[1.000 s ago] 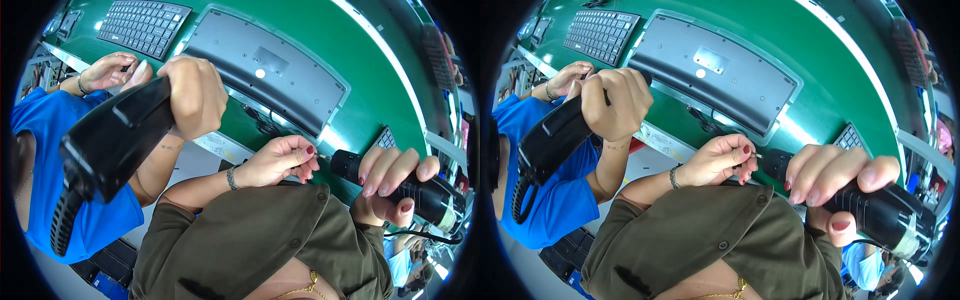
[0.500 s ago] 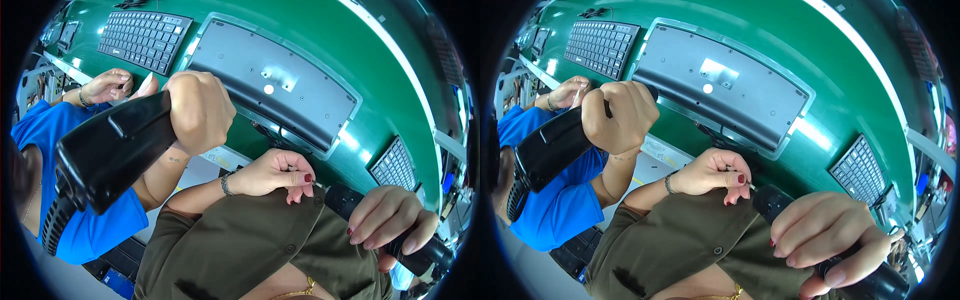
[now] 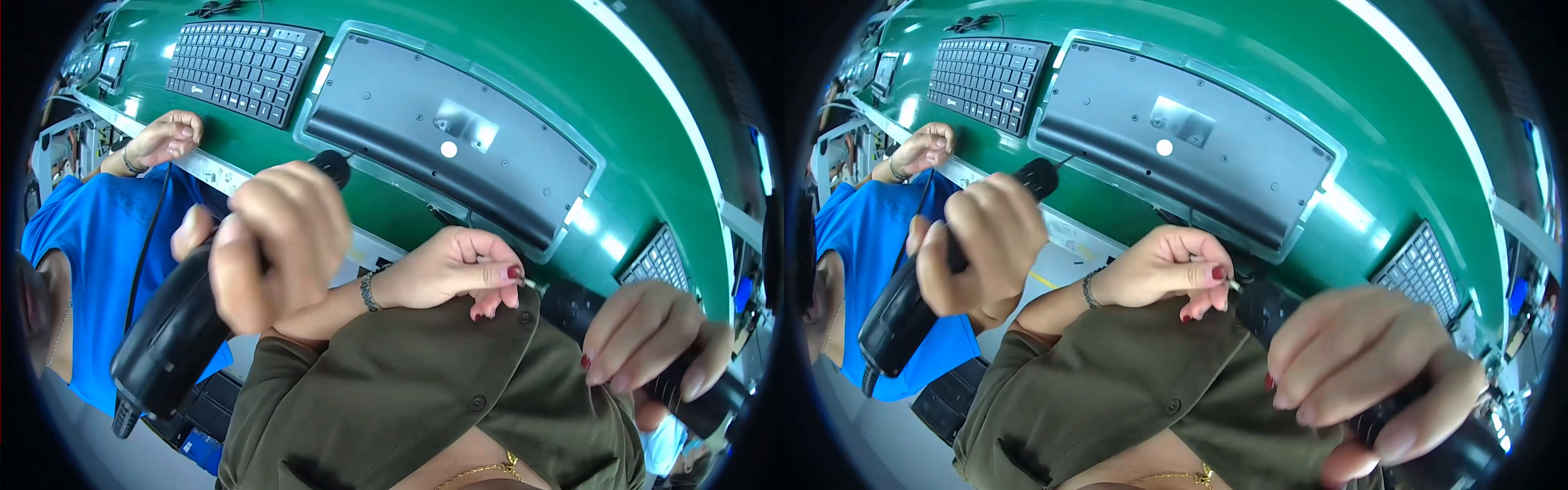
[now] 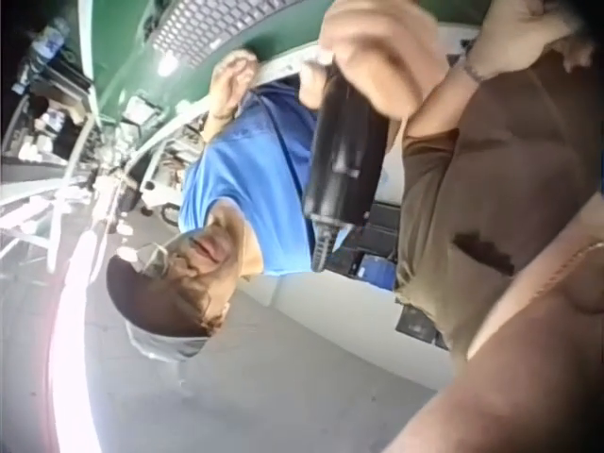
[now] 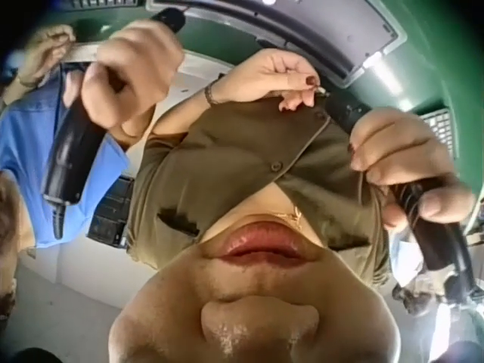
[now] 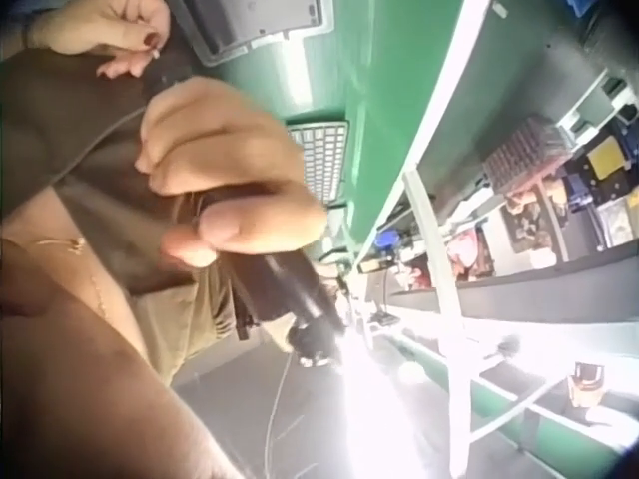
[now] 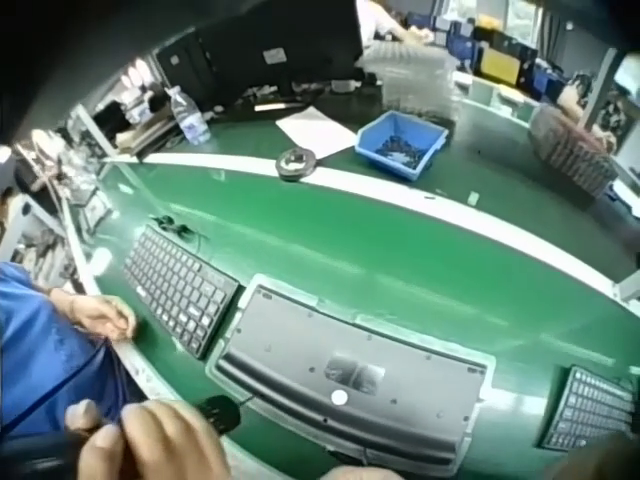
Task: Assembling electronic components using an electric screwdriver.
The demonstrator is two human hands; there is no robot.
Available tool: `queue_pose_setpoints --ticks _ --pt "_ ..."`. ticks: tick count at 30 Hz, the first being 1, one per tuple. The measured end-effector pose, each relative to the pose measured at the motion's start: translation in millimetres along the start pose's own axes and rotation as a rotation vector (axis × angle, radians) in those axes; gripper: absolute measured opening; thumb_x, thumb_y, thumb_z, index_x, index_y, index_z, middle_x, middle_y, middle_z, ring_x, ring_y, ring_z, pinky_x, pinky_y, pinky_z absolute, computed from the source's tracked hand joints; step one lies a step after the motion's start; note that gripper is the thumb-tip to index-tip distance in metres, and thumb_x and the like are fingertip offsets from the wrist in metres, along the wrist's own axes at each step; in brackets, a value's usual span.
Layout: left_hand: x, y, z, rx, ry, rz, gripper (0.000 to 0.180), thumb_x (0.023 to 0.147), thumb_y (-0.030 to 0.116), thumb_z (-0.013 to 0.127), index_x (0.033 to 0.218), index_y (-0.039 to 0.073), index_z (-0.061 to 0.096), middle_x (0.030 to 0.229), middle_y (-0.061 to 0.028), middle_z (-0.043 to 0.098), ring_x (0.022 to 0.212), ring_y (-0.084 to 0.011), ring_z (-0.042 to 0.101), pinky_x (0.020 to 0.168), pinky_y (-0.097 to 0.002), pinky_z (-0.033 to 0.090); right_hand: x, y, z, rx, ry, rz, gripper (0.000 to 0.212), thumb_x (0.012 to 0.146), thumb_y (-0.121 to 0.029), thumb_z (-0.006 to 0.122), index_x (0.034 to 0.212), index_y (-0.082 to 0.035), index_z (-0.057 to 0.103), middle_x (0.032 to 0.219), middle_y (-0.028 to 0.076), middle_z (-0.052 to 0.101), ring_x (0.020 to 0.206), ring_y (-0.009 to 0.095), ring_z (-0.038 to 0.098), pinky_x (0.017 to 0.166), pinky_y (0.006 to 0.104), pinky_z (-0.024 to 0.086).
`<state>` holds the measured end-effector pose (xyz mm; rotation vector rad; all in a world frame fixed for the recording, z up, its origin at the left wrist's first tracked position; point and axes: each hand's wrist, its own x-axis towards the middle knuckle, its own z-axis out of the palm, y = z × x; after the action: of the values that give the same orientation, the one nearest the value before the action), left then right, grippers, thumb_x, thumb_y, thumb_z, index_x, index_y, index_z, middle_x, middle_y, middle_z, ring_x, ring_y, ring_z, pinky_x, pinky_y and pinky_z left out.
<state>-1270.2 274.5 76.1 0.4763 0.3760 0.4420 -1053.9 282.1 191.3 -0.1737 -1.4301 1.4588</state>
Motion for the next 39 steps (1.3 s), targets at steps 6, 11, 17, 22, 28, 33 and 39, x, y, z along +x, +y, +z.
queue_pose_setpoints --ticks 6,11,17,22,28,33,39 --pt "-2.2 -2.1 7.1 -0.193 0.17 0.108 0.037 0.102 0.015 0.044 0.131 -0.006 0.049 0.115 -0.022 0.063 0.081 -0.0158 0.061 0.07 -0.0264 0.049 18.9 19.0 -8.5 -0.177 0.201 -0.113 0.037 0.087 -0.022 0.063 0.121 -0.012 0.052 0.077 0.005 0.059 0.062 0.017 0.058 0.059 0.0318 0.046" --pt "-18.0 6.0 4.0 -0.195 0.249 0.198 0.035 0.102 0.015 0.042 0.13 -0.005 0.049 0.122 -0.0231 0.06 0.094 -0.0203 0.064 0.075 -0.0275 0.051 38.0 61.5 -37.7 -0.241 0.36 -0.123 0.033 0.09 -0.011 0.047 0.122 -0.008 0.053 0.075 0.009 0.056 0.06 0.021 0.052 0.06 0.0369 0.042" --pt "-34.2 16.1 -0.6 -0.144 0.424 0.237 0.025 0.1 0.014 0.051 0.118 -0.003 0.056 0.11 -0.019 0.066 0.085 -0.0188 0.066 0.071 -0.0257 0.053 41.7 95.6 -39.1 -0.283 0.512 -0.022 0.035 0.084 0.003 0.061 0.115 0.0 0.046 0.074 0.01 0.058 0.059 0.02 0.059 0.055 0.0295 0.052" --pt "-43.6 15.9 -9.2 -0.13 0.495 0.269 0.022 0.098 0.013 0.056 0.114 -0.002 0.059 0.101 -0.0155 0.068 0.074 -0.0154 0.065 0.064 -0.023 0.052 43.0 99.5 -41.4 -0.281 0.446 -0.057 0.038 0.083 0.005 0.061 0.117 0.001 0.045 0.076 0.011 0.056 0.06 0.023 0.059 0.055 0.0327 0.054" --pt "-49.6 20.8 -19.8 -0.144 0.435 0.262 0.022 0.096 0.014 0.06 0.111 -0.001 0.061 0.095 -0.0137 0.069 0.071 -0.0138 0.063 0.063 -0.0225 0.051 43.6 102.9 -42.7 -0.307 0.432 -0.058 0.038 0.083 0.006 0.062 0.116 0.001 0.045 0.079 0.012 0.056 0.061 0.023 0.06 0.055 0.0332 0.054" --pt "-47.7 26.4 -17.5 -0.146 0.471 0.201 0.023 0.094 0.014 0.063 0.111 -0.001 0.061 0.093 -0.0129 0.069 0.071 -0.0134 0.063 0.062 -0.0225 0.051 45.7 99.9 -38.9 -0.328 0.466 -0.034 0.038 0.082 0.006 0.061 0.116 0.001 0.045 0.077 0.011 0.056 0.061 0.023 0.06 0.056 0.0334 0.054" --pt "-46.8 31.9 -23.0 -0.118 0.463 0.171 0.023 0.093 0.013 0.064 0.111 -0.001 0.062 0.094 -0.0127 0.069 0.071 -0.013 0.063 0.063 -0.0223 0.052 47.2 99.9 -33.9 -0.361 0.483 -0.034 0.035 0.084 0.005 0.059 0.116 0.0 0.047 0.075 0.011 0.056 0.06 0.023 0.058 0.057 0.033 0.052"
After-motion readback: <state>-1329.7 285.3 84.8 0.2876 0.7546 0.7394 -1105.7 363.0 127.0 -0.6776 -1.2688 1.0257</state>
